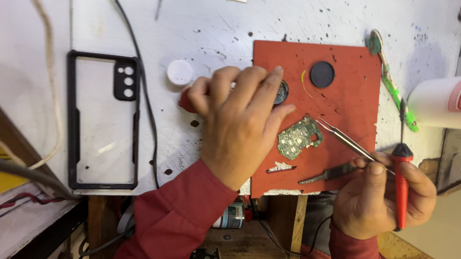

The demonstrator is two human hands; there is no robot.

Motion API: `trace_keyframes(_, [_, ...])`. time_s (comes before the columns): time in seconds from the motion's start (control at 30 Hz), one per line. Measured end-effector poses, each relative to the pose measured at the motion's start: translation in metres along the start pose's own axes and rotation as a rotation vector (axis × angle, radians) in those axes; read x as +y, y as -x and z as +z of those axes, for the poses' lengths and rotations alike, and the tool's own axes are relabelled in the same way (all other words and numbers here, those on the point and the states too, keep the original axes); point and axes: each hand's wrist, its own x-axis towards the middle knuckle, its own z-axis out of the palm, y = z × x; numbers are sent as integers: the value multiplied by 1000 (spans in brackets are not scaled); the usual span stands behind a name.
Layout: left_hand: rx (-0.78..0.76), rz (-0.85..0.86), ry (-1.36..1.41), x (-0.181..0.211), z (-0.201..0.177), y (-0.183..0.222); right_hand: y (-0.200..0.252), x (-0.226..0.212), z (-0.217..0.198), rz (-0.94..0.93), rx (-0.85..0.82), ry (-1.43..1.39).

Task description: The person solders components onto a small circuit board using a soldering iron and wire, while holding the board with tweezers on a red work mat.

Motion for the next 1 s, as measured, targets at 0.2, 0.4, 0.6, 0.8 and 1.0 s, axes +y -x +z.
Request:
trace_keyframes(0.2, [-19,1,133,4,-17,5,17,-4,-20,39,-37,34])
trace_keyframes(0.4, [-106,14,184,6,-17,2,27,8,-43,-23,-165,204])
trace_keyframes(0.6, [-190,19,172,4,-16,0,16,2,-22,-82,-141,271])
trace_keyframes(0.8, [-180,15,179,5,-20,-9,-4,-13,-26,-723,-533,1211])
trace_keyframes(1.0, [-186,-11,178,5,-20,-14,33,1,-55,-53,-235,631])
